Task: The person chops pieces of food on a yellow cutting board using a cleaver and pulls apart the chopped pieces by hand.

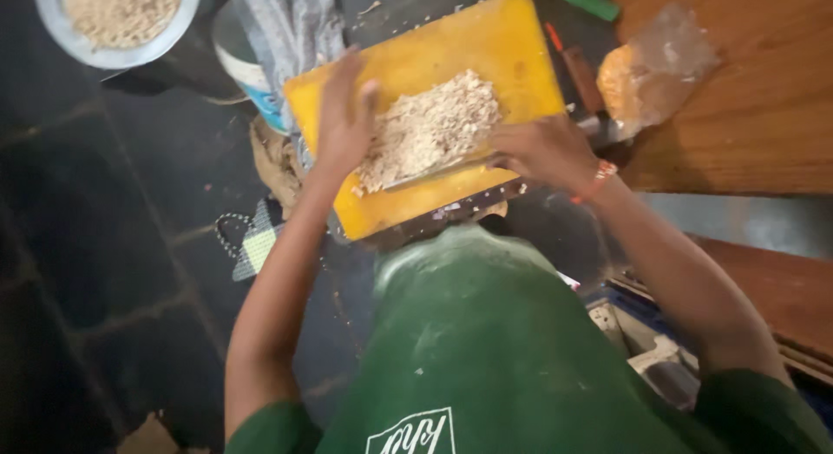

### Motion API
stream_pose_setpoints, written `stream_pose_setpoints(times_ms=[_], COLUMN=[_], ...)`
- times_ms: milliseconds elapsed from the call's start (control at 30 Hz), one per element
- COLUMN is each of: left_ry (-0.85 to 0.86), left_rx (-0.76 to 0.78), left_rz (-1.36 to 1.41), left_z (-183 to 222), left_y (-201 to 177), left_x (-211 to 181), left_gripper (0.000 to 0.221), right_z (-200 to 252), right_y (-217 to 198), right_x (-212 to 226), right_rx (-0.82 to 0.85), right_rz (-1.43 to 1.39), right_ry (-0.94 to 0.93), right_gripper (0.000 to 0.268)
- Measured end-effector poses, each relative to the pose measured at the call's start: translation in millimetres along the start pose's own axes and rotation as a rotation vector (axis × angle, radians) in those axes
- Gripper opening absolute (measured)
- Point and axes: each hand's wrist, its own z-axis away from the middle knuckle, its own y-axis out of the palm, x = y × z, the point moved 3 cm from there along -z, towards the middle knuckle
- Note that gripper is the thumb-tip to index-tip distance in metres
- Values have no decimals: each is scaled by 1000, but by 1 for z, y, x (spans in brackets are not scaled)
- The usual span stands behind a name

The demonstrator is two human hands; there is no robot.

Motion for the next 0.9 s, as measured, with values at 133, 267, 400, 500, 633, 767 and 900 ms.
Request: stream_pose_setpoints(times_ms=[133, 267, 400, 500, 633, 767, 900], left_ry=[-175, -118, -110, -70, 10, 24, 73], left_rx=[-59, -213, -374, -393, -363, -351, -262], left_rz=[-293, -75, 60, 61, 60, 13, 3], left_z=[72, 100, 74, 57, 51, 48, 49], left_y=[-19, 24, 55, 54, 41, 43, 36], left_x=[11, -5, -21, -31, -40, -39, -39], left_gripper=[65, 76, 65, 47, 31, 29, 37], right_z=[40, 62, 27, -5, 6, -1, -26], right_y=[-33, -41, 15, 31, -5, 27, 48], right_x=[-9, -6, -9, -19, -31, -26, -36], right_rx=[-177, -420, -175, -60, -178, -211, -37], right_rz=[-274, -364, -99, 5, 18, 76, -54], right_ry=[341, 495, 716, 537, 358, 355, 536], right_gripper=[21, 27, 31, 33, 34, 29, 51])
